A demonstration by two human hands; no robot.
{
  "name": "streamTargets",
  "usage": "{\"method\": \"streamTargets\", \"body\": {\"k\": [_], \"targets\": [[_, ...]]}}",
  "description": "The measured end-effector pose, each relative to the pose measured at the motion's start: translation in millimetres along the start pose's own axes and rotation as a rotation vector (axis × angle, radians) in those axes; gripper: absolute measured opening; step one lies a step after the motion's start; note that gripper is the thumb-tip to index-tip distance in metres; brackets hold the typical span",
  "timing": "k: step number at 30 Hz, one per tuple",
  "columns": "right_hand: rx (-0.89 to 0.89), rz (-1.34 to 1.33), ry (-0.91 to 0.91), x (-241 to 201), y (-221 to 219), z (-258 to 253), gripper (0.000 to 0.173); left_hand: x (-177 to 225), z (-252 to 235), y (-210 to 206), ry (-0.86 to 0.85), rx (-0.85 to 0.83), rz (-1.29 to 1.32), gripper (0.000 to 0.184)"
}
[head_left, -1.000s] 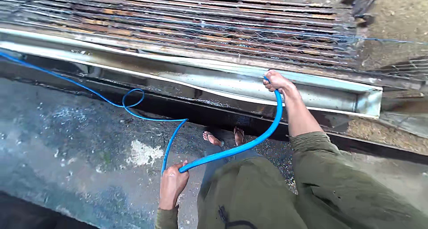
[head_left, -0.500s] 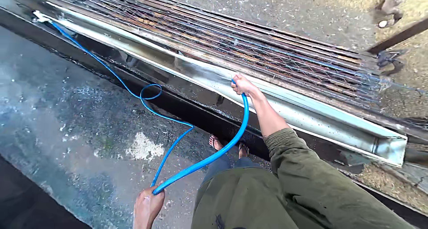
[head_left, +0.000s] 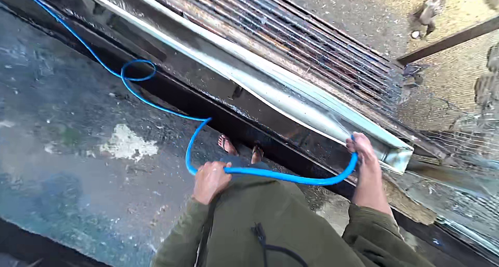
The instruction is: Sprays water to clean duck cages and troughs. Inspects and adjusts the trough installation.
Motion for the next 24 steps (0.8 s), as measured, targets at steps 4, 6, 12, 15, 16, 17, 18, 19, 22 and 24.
{"method": "streamTargets", "body": {"k": [4, 6, 12, 15, 16, 17, 18, 19, 22, 24], "targets": [[-0.006, -0.040, -0.105, 27.1, 13.4, 8.9, 0.027, 15.7, -5.4, 0.7, -0.015, -0.043, -0.032, 0.052], [-0.077, -0.025, -0.100, 20.4, -11.8, 7.0, 0.025, 4.4, -4.6, 4.2, -0.003, -0.012, -0.031, 0.050], [-0.325, 0.037, -0.031, -38.0, -131.1, 4.6, 0.024, -60.0, 23.6, 17.4, 0.119, 0.162, 0.028, 0.049], [-0.451, 0.007, -0.019, -79.8, -195.3, 10.7, 0.023, -92.9, 46.0, 19.2, 0.207, 0.232, 0.078, 0.049], [-0.489, 0.010, -0.005, -94.5, -215.6, 15.5, 0.024, -102.0, 52.9, 19.0, 0.235, 0.248, 0.097, 0.048], [-0.522, 0.017, 0.011, -109.2, -235.0, 19.9, 0.024, -110.7, 58.1, 18.6, 0.262, 0.255, 0.117, 0.048], [-0.551, 0.023, 0.028, -124.3, -253.6, 24.3, 0.024, -118.9, 61.9, 19.0, 0.286, 0.258, 0.133, 0.047], [-0.578, 0.033, 0.044, -138.0, -271.5, 28.0, 0.025, -127.1, 64.5, 19.7, 0.306, 0.262, 0.150, 0.046], [-0.648, 0.034, 0.083, -171.6, -322.7, 38.5, 0.025, -152.4, 67.4, 24.1, 0.344, 0.276, 0.204, 0.044], [-0.696, 0.026, 0.114, -195.9, -355.8, 51.4, 0.024, -170.7, 66.2, 32.9, 0.352, 0.301, 0.229, 0.044]]}}
Point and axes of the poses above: each hand's wrist, its own z-axis away from the middle knuckle, its own y-axis out of the back of the hand, x = y × z, the point moved 9 cm from there along -z, towards the middle knuckle, and after that the axes turned 7 degrees about -y, right-handed, at the moved point
